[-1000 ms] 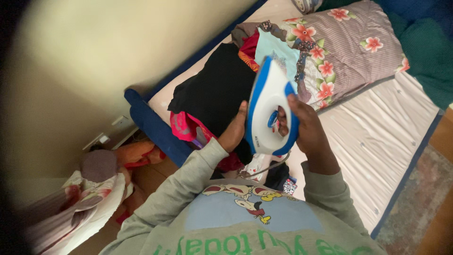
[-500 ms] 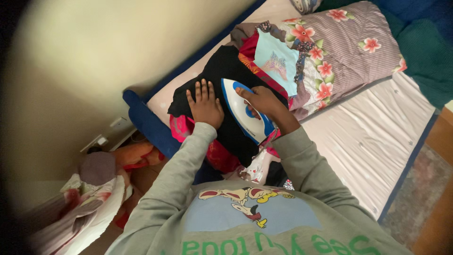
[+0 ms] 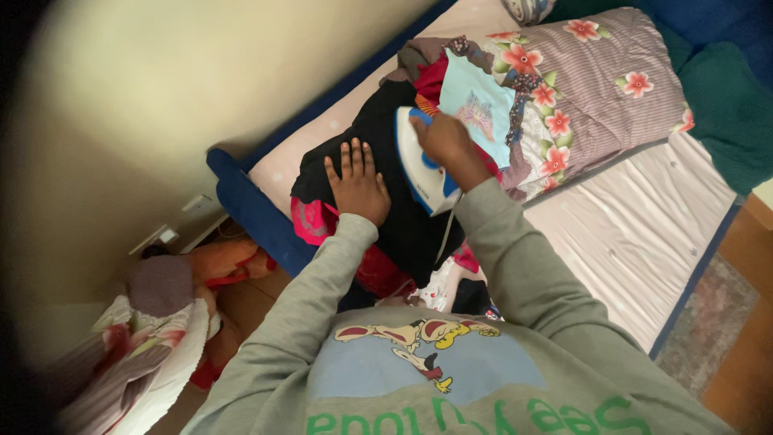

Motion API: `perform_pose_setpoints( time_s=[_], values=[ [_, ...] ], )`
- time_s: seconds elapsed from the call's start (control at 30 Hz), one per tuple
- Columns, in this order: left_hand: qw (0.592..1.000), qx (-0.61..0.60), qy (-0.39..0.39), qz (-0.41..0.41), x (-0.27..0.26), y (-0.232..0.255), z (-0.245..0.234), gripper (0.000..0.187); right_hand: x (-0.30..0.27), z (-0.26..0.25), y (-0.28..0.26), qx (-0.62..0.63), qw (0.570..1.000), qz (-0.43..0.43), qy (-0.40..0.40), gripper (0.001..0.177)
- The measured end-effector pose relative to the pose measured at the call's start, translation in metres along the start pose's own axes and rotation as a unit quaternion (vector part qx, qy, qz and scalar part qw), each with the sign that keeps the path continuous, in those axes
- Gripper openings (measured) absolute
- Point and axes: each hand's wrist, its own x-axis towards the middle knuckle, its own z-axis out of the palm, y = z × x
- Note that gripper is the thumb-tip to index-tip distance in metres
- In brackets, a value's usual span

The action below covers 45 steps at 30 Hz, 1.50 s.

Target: The person irons a light blue garment and a black t-shirt with a graphic print on a bed. They use a blue and white electric iron, smoothing the fabric with their hands and moving the iron back and forth. The person flips the black t-shirt to iron both sides and places the finished items on a pile.

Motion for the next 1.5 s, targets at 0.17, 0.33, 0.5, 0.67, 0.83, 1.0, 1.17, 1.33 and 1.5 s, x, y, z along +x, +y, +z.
perform_pose_setpoints(
  time_s=[0.17,0.33,0.5,0.67,0.83,1.0,1.17,1.33,1.5],
  values=[
    [1.0,0.002,-0.014,-0.001,0.001,0.002,-0.003,0.067,0.018,-0.012,0.018,-0.016,0.998,-0.038,0.047,0.068],
    [1.0,0.005,-0.015,-0.003,0.0,0.002,-0.006,0.068,-0.032,-0.042,0.013,0.046,0.995,0.019,-0.091,0.064],
    [1.0,-0.001,-0.008,0.003,-0.002,0.001,-0.005,0.068,-0.059,-0.046,0.037,0.042,0.995,0.058,-0.074,0.062],
    [1.0,0.016,-0.003,0.008,0.001,0.002,-0.004,0.068,-0.052,-0.056,0.049,0.05,0.99,0.109,-0.069,0.067],
    [1.0,0.014,-0.016,0.002,-0.002,-0.003,-0.008,0.068,-0.082,-0.073,0.026,0.076,0.989,0.07,-0.102,0.057],
    [1.0,0.01,-0.009,-0.005,-0.004,-0.001,-0.006,0.069,-0.104,-0.082,0.02,0.05,0.991,-0.005,-0.122,0.057],
    [1.0,-0.011,0.007,-0.006,-0.003,-0.003,-0.005,0.078,-0.09,-0.05,0.003,-0.04,0.989,-0.136,-0.049,0.059],
    [1.0,-0.027,0.003,0.008,-0.003,-0.006,-0.005,0.085,-0.046,-0.026,-0.019,-0.016,0.991,-0.133,0.012,0.061],
    [1.0,0.003,0.004,0.008,0.003,-0.006,-0.002,0.082,-0.013,-0.022,-0.025,0.026,0.998,-0.039,0.034,0.06]
  ],
)
